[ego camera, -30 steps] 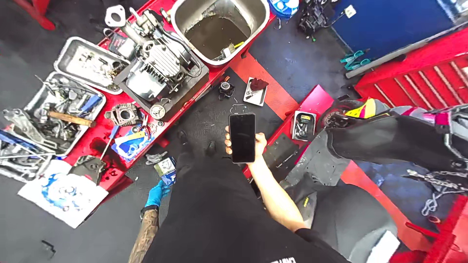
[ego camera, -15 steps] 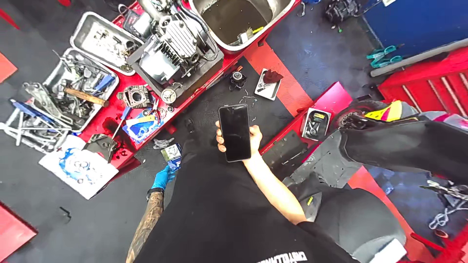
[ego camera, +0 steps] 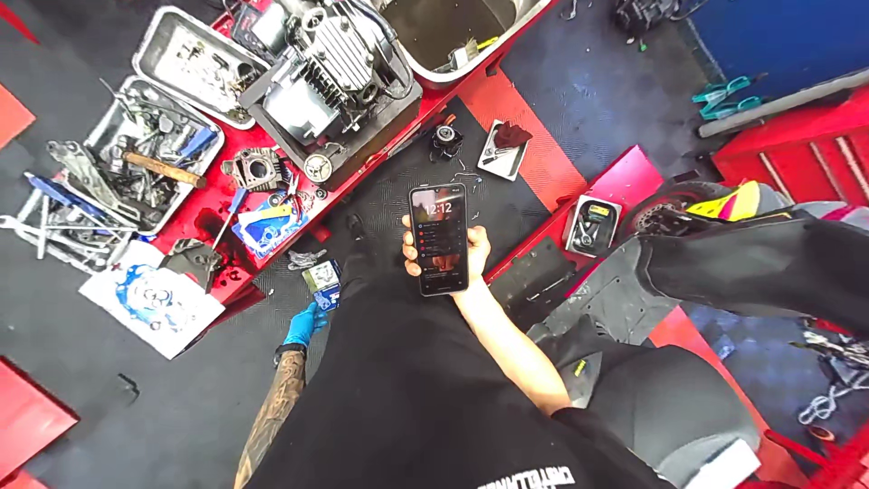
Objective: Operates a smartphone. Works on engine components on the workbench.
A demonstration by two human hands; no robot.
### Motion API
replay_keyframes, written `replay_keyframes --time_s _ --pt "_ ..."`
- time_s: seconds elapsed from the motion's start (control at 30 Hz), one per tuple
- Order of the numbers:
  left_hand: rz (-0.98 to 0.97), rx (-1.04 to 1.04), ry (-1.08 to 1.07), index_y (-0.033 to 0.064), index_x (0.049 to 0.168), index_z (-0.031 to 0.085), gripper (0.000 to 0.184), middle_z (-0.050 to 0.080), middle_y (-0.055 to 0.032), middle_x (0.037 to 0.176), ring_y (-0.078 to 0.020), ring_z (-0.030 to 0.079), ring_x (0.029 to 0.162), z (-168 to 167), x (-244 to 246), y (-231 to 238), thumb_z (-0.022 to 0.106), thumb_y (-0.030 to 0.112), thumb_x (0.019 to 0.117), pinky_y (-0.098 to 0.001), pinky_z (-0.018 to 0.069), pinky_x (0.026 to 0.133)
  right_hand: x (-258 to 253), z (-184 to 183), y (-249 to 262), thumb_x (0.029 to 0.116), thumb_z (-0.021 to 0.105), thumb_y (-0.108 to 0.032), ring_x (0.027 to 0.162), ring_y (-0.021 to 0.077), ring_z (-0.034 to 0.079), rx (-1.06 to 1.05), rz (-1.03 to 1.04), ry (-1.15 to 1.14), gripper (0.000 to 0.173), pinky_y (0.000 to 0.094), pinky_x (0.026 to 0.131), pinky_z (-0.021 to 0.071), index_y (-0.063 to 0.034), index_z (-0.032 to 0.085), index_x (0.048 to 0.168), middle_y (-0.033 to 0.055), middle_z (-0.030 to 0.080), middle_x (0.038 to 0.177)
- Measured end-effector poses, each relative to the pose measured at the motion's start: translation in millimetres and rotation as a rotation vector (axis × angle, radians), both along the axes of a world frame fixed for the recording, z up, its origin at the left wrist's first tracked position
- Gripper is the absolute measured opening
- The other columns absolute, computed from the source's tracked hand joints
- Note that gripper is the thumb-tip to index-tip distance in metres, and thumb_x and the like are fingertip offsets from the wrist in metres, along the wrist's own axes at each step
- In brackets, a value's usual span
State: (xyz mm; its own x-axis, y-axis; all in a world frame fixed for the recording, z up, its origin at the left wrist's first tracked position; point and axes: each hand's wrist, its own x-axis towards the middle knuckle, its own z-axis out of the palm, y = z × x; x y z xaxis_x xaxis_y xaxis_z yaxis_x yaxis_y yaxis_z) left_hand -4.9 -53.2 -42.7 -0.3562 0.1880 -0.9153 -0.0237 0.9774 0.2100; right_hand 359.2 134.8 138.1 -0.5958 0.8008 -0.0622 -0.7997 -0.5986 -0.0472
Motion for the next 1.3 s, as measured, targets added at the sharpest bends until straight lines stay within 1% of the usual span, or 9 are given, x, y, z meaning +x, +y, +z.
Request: replay_keyframes --time_s 0.23,0.33,0.47,0.53,0.6,0.77,0.9,1.03,1.3 --pt "-0.001 -0.011 -0.010 -0.0022 0.136 0.058 0.058 0.068 -0.0213 0.123 -0.0285 0.069 0.098 -1.1 6.0 -7.6 0.031 0.043 0.1132 -0.0464 0.0551 0.088 -0.2 -3.3 -3.5 0.0840 0.061 -0.052 0.108 0.0411 0.067 -0.012 -0.050 -0.005 0.068 0.0554 0.088 0.0565 -0.0069 0.060 0.135 0.0277 0.061 0.132" --pt "0.013 -0.007 -0.014 -0.0029 0.134 0.059 0.058 0.067 -0.0215 0.123 -0.0279 0.069 0.098 -3.1 10.0 -9.2 0.032 0.043 0.1130 -0.0460 0.0550 0.088 6.1 -5.4 -5.5 0.0923 0.057 -0.048 0.123 0.0462 0.060 -0.061 -0.073 -0.088 0.062 0.0602 0.101 0.0510 -0.0063 0.057 0.138 0.0302 0.055 0.142" --pt "-0.026 0.162 0.002 -0.0041 0.133 0.060 0.057 0.069 -0.0224 0.120 -0.0290 0.071 0.099 3.4 19.0 18.2 0.032 0.042 0.1130 -0.0476 0.0570 0.090 15.3 -5.8 -2.2 0.1091 0.037 -0.048 0.122 0.0439 0.061 -0.080 -0.013 -0.359 0.057 0.0673 0.104 0.0474 -0.0036 0.050 0.142 0.0280 0.060 0.132" --pt "-0.071 0.286 -0.007 -0.0029 0.132 0.060 0.054 0.070 -0.0199 0.118 -0.0271 0.071 0.097 28.6 35.5 54.2 0.034 0.040 0.1124 -0.0466 0.0576 0.089 12.7 -2.9 -3.6 0.1123 0.028 -0.044 0.115 0.0407 0.065 -0.070 -0.004 -0.571 0.055 0.0667 0.099 0.0516 -0.0011 0.050 0.139 0.0263 0.064 0.124" --pt "-0.146 0.441 -0.083 0.0008 0.135 0.061 0.051 0.072 -0.0146 0.118 -0.0235 0.072 0.096 63.0 55.0 95.9 0.036 0.039 0.1120 -0.0432 0.0591 0.087 4.8 0.0 -5.6 0.1143 0.023 -0.035 0.104 0.0332 0.070 0.030 -0.052 -0.902 0.051 0.0568 0.092 0.0596 0.0009 0.054 0.134 0.0218 0.069 0.114" --pt "-0.296 0.820 -0.452 0.0020 0.144 0.053 0.055 0.070 -0.0130 0.127 -0.0248 0.072 0.105 150.3 115.5 167.1 0.023 0.037 0.1140 -0.0422 0.0597 0.094 -6.2 -5.6 -11.7 0.1094 0.043 -0.010 0.101 0.0212 0.074 0.419 -0.345 -1.438 0.034 0.0401 0.093 0.0615 0.0059 0.069 0.124 0.0162 0.075 0.113" --pt "-0.162 0.947 -0.518 -0.0037 0.133 0.058 0.063 0.072 -0.0149 0.113 -0.0233 0.072 0.098 184.4 145.9 178.6 0.016 0.039 0.1136 -0.0417 0.0606 0.090 -6.4 5.6 -16.0 0.1093 0.040 -0.009 0.111 0.0234 0.073 0.535 -0.505 -1.479 0.037 0.0383 0.099 0.0593 0.0105 0.070 0.118 0.0202 0.073 0.122" --pt "-0.198 1.077 -0.470 -0.0042 0.123 0.063 0.052 0.074 -0.0138 0.104 -0.0222 0.073 0.092 201.1 152.3 178.0 0.024 0.029 0.1146 -0.0408 0.0618 0.088 -0.8 13.7 -17.3 0.1112 0.037 -0.016 0.110 0.0284 0.074 0.544 -0.614 -1.407 0.044 0.0415 0.097 0.0602 0.0110 0.072 0.105 0.0226 0.074 0.117" --pt "-0.227 1.219 -0.363 0.0011 0.116 0.066 0.046 0.072 -0.0070 0.097 -0.0147 0.070 0.091 235.5 156.0 175.0 0.030 0.031 0.1139 -0.0348 0.0605 0.087 1.8 40.8 -19.0 0.1122 0.037 -0.029 0.107 0.0258 0.075 0.589 -0.650 -1.357 0.052 0.0400 0.096 0.0606 0.0083 0.073 0.105 0.0203 0.076 0.112"
